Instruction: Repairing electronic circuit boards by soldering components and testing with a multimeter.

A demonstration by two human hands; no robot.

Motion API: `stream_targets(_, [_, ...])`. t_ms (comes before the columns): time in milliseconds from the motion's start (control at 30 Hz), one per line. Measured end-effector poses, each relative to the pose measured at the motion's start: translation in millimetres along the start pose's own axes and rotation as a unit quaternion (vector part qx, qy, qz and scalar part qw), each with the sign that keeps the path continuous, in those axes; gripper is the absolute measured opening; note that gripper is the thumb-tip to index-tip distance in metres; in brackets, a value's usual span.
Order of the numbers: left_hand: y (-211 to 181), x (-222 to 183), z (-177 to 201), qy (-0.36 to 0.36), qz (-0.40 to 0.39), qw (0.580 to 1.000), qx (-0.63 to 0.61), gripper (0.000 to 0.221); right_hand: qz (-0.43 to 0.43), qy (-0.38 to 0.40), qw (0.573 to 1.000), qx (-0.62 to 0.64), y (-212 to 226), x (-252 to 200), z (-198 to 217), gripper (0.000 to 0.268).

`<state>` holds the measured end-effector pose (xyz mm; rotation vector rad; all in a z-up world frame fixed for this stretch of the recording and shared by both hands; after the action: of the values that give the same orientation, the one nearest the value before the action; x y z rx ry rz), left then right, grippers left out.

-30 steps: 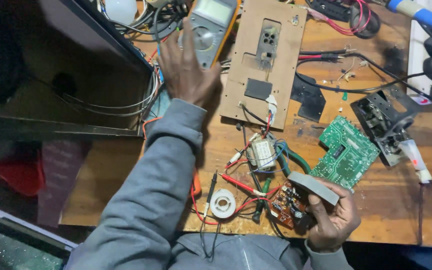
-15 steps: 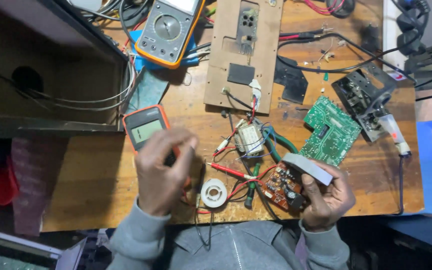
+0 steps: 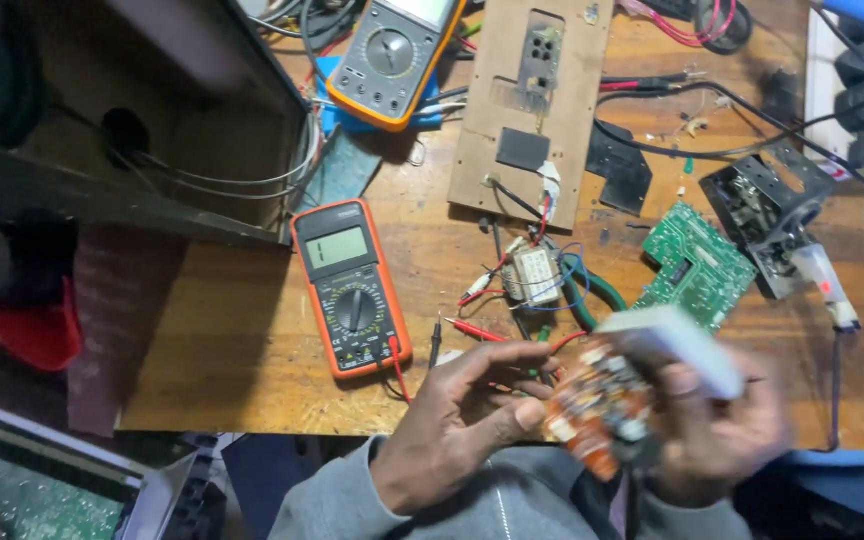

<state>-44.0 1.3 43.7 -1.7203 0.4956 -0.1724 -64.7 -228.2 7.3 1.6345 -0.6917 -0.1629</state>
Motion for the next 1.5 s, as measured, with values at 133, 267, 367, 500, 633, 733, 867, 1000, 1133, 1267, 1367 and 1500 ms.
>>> stream_targets(133, [14,-4,13,-0.051,0.053,0.997,0.021,0.042,-0.02,0.094,0.994,-0.044,14,-14,-54,0.034])
stream_targets(267, [14,-15,53,-0.189,0.051,0.979,0.052,0.025,0.018,0.238,0.965,-0.111,30,-9,-94,0.038])
stream_targets(367, [19,-22,86,-0.298,0.016,0.952,0.068,0.023,0.103,0.228,0.95,-0.189,28,-1,-96,0.038])
stream_targets(500, [20,-26,113,-0.392,-0.01,0.917,0.073,0.025,0.2,0.286,0.86,-0.372,-15,19,-91,0.077])
stream_targets(633, [14,-20,115,-0.405,-0.002,0.912,0.068,0.028,0.19,0.319,0.864,-0.339,-26,28,-99,0.059])
stream_targets(733, [4,-14,114,-0.4,0.018,0.908,0.12,0.036,0.22,0.308,0.862,-0.337,-30,37,-105,0.061])
stream_targets(867, [-16,-6,112,-0.365,-0.126,0.903,0.187,0.026,0.211,0.294,0.874,-0.326,-30,44,-113,0.054])
stream_targets(1000, [-46,-3,100,-0.324,-0.33,0.781,0.419,0.029,0.071,0.25,0.934,-0.246,6,44,-114,0.066])
stream_targets(1133, [-52,-10,93,-0.223,-0.386,0.713,0.542,0.036,0.1,0.239,0.948,-0.187,47,19,-126,0.039])
stream_targets(1267, [-61,-16,71,-0.16,-0.449,0.671,0.568,0.031,-0.098,0.413,0.902,-0.079,41,3,-149,0.077])
stream_targets(1367, [-35,-14,78,-0.185,-0.436,0.717,0.512,0.033,-0.142,0.395,0.908,-0.013,31,-2,-151,0.075])
stream_targets(1500, [-3,13,116,-0.2,-0.289,0.779,0.518,0.078,-0.101,0.294,0.95,0.008,22,4,-145,0.079])
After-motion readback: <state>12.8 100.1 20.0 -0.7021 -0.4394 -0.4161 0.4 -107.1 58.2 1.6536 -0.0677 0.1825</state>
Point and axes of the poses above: each hand's wrist, its own x-axis towards the middle knuckle, its own z-axis out of the back of the hand, y = z × x, the point moved 4 cm from there along x, towards the middle knuckle, and after that the axes turned 11 degrees about x, right-handed, at the moved point
